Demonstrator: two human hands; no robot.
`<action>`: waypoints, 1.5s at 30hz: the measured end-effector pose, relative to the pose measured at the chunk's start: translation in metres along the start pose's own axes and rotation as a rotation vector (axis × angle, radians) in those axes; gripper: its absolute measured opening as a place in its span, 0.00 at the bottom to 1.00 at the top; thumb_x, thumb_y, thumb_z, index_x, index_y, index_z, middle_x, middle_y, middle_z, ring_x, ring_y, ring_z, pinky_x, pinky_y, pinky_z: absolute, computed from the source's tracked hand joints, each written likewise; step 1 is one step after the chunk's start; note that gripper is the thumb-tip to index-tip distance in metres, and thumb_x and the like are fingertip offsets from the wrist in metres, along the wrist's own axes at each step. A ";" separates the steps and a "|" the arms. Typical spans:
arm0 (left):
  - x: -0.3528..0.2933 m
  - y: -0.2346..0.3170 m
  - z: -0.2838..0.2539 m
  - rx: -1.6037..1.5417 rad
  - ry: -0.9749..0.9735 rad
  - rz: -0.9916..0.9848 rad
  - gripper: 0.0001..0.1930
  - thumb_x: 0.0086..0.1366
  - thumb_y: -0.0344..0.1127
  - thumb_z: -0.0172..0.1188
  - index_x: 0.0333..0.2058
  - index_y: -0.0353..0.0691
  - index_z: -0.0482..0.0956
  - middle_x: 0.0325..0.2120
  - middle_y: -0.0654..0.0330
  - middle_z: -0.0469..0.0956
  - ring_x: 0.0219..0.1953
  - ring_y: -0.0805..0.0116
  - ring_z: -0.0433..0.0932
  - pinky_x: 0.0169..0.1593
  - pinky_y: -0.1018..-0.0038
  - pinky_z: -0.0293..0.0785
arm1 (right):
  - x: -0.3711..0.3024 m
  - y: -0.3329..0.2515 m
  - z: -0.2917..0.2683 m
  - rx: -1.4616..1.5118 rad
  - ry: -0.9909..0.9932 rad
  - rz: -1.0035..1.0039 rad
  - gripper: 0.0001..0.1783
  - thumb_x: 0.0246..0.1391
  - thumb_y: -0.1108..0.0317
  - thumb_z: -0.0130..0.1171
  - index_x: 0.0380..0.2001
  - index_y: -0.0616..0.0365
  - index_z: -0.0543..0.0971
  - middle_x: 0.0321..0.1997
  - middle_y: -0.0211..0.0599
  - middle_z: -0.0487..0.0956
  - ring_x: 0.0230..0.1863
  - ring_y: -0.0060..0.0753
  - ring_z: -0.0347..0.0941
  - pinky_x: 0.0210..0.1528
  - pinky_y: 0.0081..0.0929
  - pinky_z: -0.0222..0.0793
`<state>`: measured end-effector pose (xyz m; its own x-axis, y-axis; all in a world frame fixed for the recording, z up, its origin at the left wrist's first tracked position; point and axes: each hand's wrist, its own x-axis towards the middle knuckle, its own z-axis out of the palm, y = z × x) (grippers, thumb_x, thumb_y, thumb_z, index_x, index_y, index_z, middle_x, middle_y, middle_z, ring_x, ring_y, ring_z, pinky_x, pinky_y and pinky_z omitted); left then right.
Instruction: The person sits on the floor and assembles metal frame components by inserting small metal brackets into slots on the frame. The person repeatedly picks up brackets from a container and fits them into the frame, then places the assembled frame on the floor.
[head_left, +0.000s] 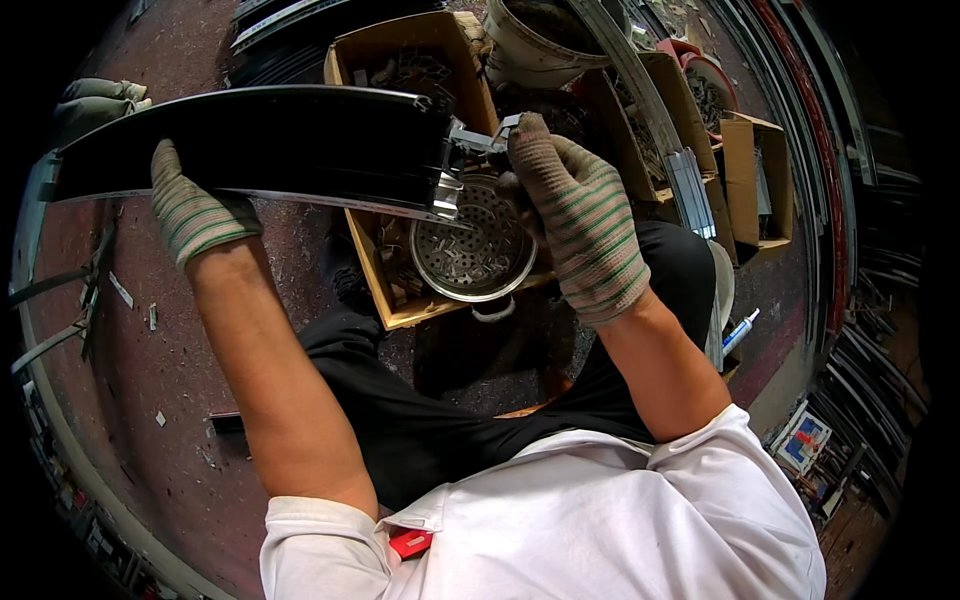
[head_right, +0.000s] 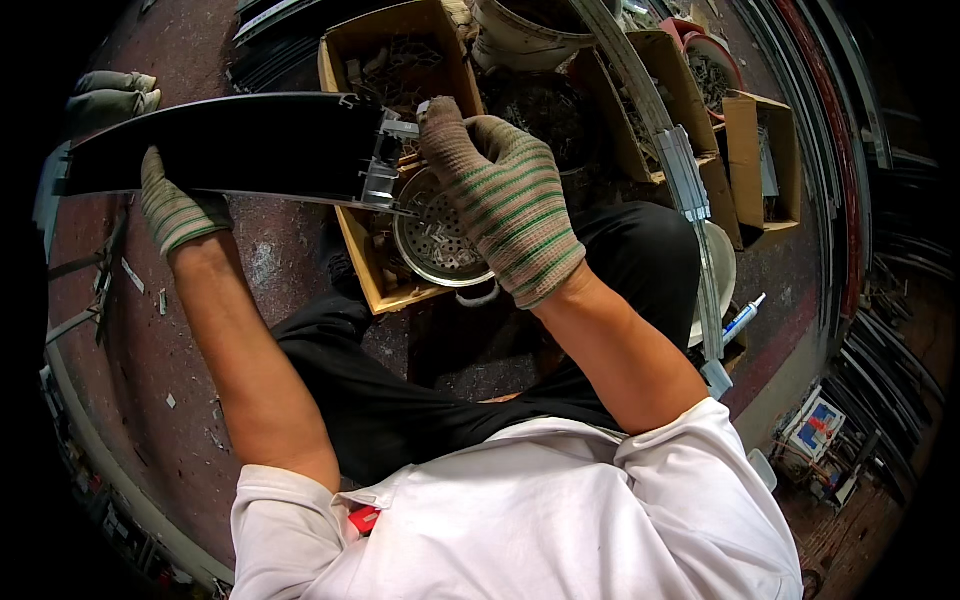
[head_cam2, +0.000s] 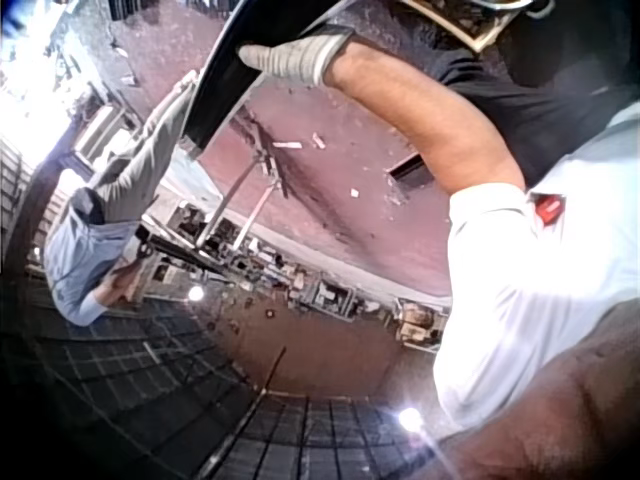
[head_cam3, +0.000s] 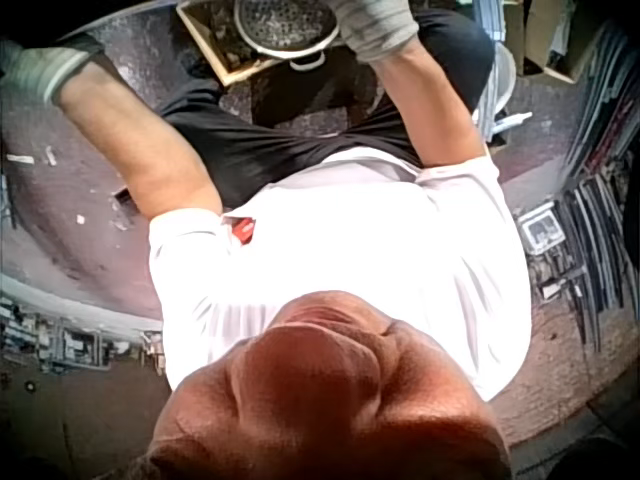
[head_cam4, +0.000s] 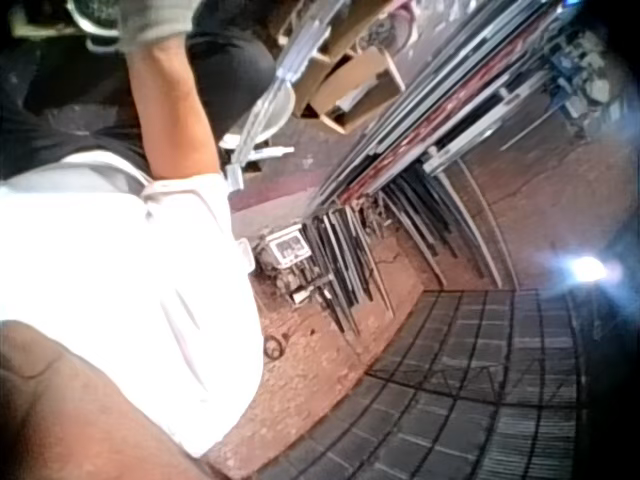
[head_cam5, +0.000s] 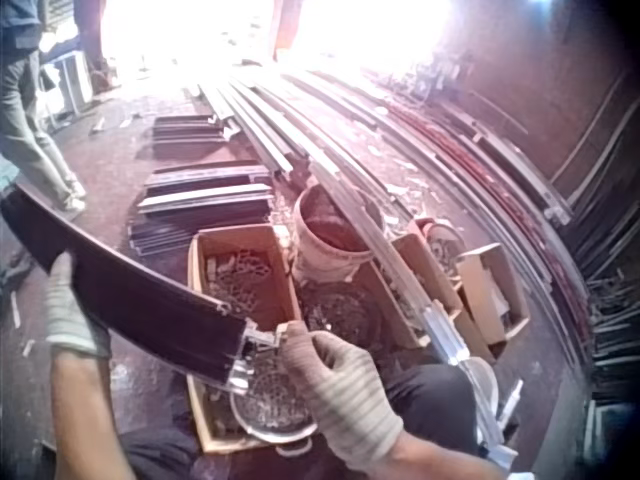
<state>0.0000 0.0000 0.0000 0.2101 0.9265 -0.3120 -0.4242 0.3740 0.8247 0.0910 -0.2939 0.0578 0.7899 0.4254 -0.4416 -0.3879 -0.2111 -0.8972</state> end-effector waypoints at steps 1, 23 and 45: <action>-0.003 0.000 0.002 0.010 -0.010 0.019 0.16 0.73 0.45 0.52 0.48 0.38 0.78 0.40 0.60 0.80 0.41 0.68 0.80 0.49 0.72 0.80 | 0.001 0.003 -0.001 -0.006 0.007 -0.029 0.27 0.59 0.38 0.62 0.39 0.54 0.82 0.22 0.20 0.77 0.20 0.09 0.68 0.22 0.13 0.62; 0.031 -0.003 -0.022 -0.033 -0.113 -0.036 0.17 0.72 0.45 0.53 0.50 0.37 0.75 0.41 0.57 0.80 0.41 0.65 0.82 0.49 0.69 0.82 | -0.011 0.011 0.001 0.071 -0.114 -0.199 0.14 0.64 0.68 0.57 0.49 0.62 0.80 0.35 0.30 0.83 0.35 0.16 0.78 0.40 0.16 0.76; 0.003 0.010 -0.017 0.128 0.175 -0.037 0.19 0.70 0.44 0.56 0.52 0.37 0.78 0.51 0.51 0.80 0.53 0.52 0.78 0.59 0.55 0.75 | 0.120 0.057 -0.283 -1.787 0.604 -0.106 0.33 0.51 0.41 0.63 0.49 0.57 0.78 0.51 0.53 0.76 0.55 0.53 0.73 0.57 0.45 0.70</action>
<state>-0.0189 0.0068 -0.0009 0.0622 0.9094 -0.4113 -0.3011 0.4100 0.8609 0.2985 -0.5043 -0.0461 0.9666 0.2553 0.0239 0.2352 -0.9199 0.3138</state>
